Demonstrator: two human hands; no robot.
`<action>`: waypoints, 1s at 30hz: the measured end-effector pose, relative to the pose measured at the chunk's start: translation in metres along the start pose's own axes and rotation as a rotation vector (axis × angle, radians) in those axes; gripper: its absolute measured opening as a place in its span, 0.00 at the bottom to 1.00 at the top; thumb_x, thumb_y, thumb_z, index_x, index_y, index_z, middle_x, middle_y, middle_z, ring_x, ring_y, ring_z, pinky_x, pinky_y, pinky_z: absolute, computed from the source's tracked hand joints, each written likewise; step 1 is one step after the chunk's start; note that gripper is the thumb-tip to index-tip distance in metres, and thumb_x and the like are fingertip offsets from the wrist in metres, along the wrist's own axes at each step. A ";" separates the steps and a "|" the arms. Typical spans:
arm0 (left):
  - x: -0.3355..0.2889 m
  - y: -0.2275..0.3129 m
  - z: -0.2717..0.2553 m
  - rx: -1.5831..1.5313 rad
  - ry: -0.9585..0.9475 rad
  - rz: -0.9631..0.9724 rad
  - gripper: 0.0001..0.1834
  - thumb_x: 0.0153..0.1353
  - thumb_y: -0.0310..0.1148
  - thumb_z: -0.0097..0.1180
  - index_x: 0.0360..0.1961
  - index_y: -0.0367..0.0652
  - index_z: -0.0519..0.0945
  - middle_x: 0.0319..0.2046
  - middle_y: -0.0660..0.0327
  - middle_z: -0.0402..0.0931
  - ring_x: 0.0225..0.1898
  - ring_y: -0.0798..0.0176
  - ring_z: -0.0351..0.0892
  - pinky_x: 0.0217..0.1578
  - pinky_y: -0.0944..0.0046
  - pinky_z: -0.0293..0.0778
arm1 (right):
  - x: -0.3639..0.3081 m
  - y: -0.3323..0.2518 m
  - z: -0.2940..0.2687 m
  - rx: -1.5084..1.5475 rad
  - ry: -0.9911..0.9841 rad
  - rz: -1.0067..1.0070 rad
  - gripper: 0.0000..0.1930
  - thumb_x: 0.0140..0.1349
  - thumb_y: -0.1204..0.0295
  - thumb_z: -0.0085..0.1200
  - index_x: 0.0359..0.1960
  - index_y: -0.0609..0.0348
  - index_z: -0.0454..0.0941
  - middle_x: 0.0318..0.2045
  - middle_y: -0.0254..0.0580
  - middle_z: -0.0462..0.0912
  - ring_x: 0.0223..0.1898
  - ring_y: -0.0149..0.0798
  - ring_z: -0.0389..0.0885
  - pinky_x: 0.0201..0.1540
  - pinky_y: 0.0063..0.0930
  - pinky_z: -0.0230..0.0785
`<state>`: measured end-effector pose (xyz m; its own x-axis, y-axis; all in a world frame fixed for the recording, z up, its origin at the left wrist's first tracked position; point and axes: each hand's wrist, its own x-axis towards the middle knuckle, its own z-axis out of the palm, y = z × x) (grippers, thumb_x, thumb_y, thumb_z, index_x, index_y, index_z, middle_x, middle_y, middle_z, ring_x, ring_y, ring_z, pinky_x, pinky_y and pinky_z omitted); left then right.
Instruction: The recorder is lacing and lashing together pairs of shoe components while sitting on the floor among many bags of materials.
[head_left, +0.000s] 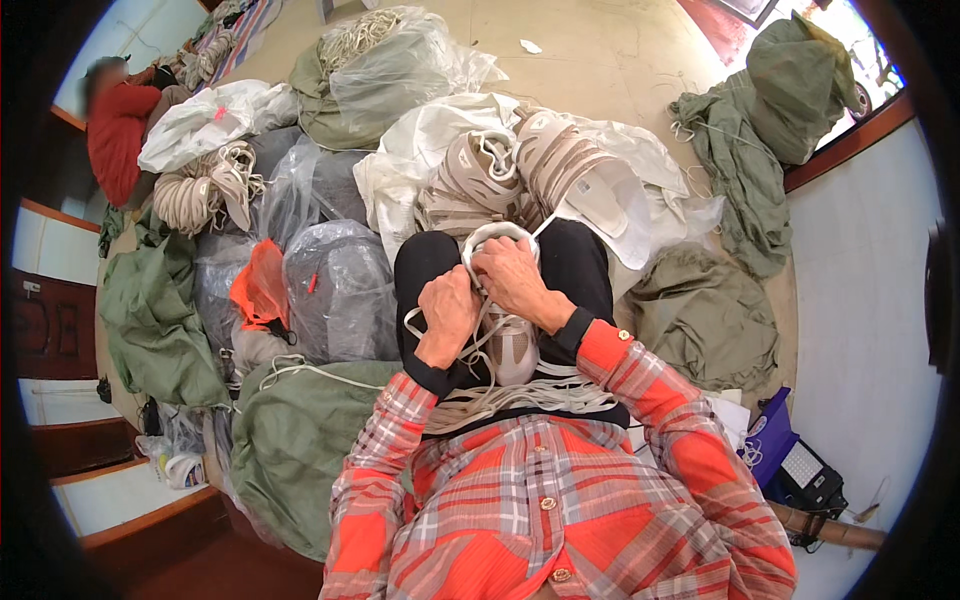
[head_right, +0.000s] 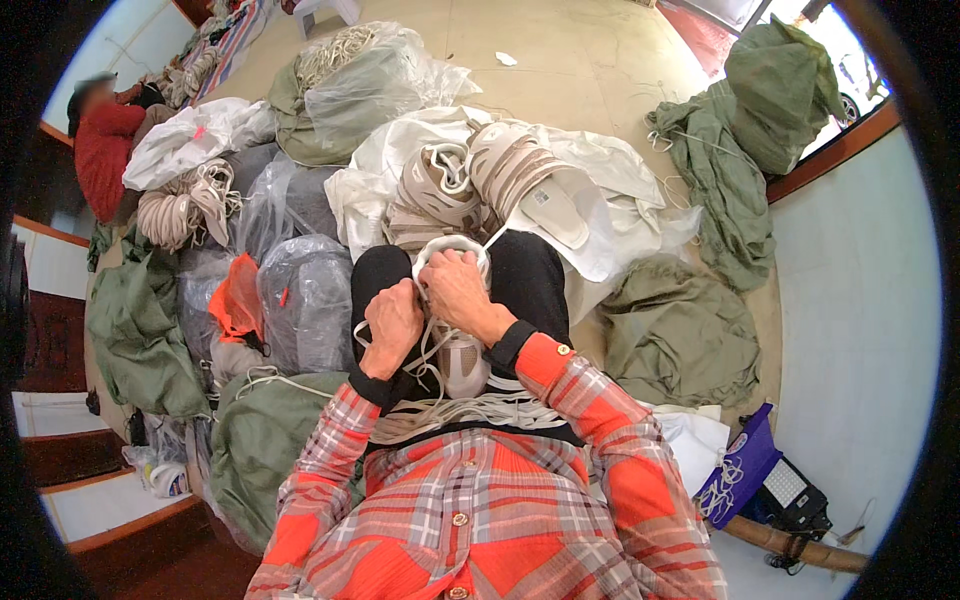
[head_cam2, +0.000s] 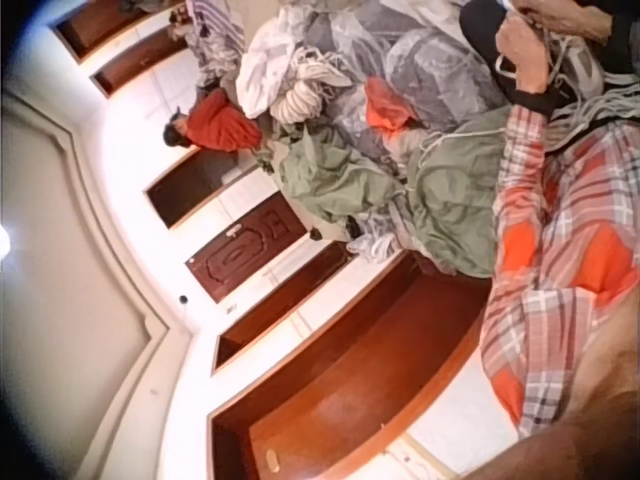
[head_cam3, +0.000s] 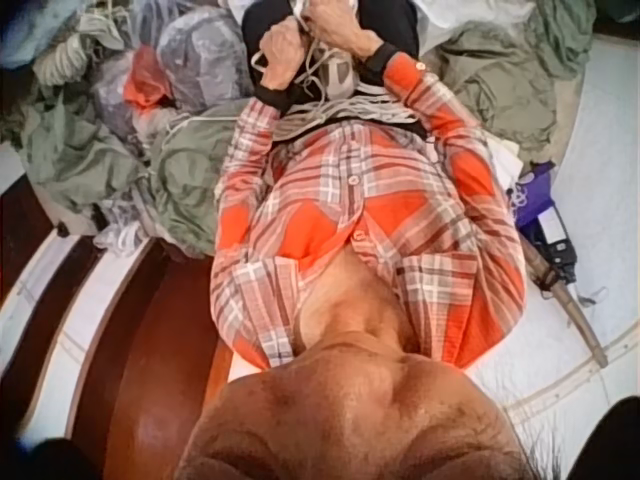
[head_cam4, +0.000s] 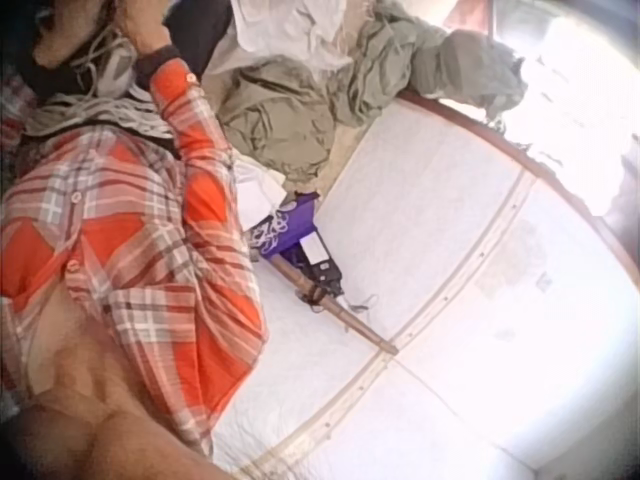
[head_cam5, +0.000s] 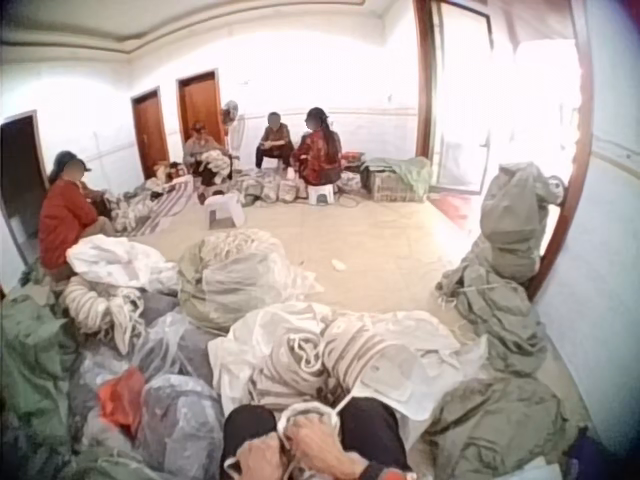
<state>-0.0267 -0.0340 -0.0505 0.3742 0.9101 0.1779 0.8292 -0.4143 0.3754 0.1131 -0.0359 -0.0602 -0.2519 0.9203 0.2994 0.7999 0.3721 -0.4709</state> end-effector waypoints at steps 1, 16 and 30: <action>0.000 -0.001 0.001 -0.018 -0.004 -0.020 0.03 0.46 0.26 0.52 0.21 0.37 0.73 0.20 0.48 0.76 0.25 0.45 0.77 0.27 0.50 0.71 | 0.000 0.001 -0.001 -0.008 -0.012 -0.039 0.05 0.45 0.74 0.53 0.26 0.56 0.76 0.28 0.40 0.72 0.36 0.44 0.69 0.39 0.37 0.56; -0.029 -0.051 -0.051 -2.072 -0.236 -0.339 0.09 0.63 0.32 0.46 0.39 0.44 0.78 0.42 0.60 0.78 0.50 0.58 0.72 0.52 0.57 0.65 | 0.005 0.038 -0.067 0.723 -0.028 0.395 0.07 0.59 0.71 0.50 0.32 0.62 0.70 0.31 0.46 0.76 0.30 0.39 0.74 0.31 0.28 0.65; -0.049 -0.034 -0.019 -2.173 -0.345 -1.028 0.10 0.60 0.34 0.55 0.41 0.41 0.76 0.27 0.67 0.76 0.25 0.73 0.75 0.24 0.71 0.71 | -0.009 0.059 -0.061 2.070 0.314 0.508 0.07 0.64 0.75 0.45 0.39 0.67 0.68 0.36 0.45 0.75 0.36 0.40 0.76 0.44 0.33 0.72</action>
<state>-0.0808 -0.0651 -0.0547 0.5135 0.6190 -0.5942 -0.6098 0.7505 0.2549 0.1955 -0.0296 -0.0401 -0.0160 0.9925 -0.1215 -0.8852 -0.0705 -0.4599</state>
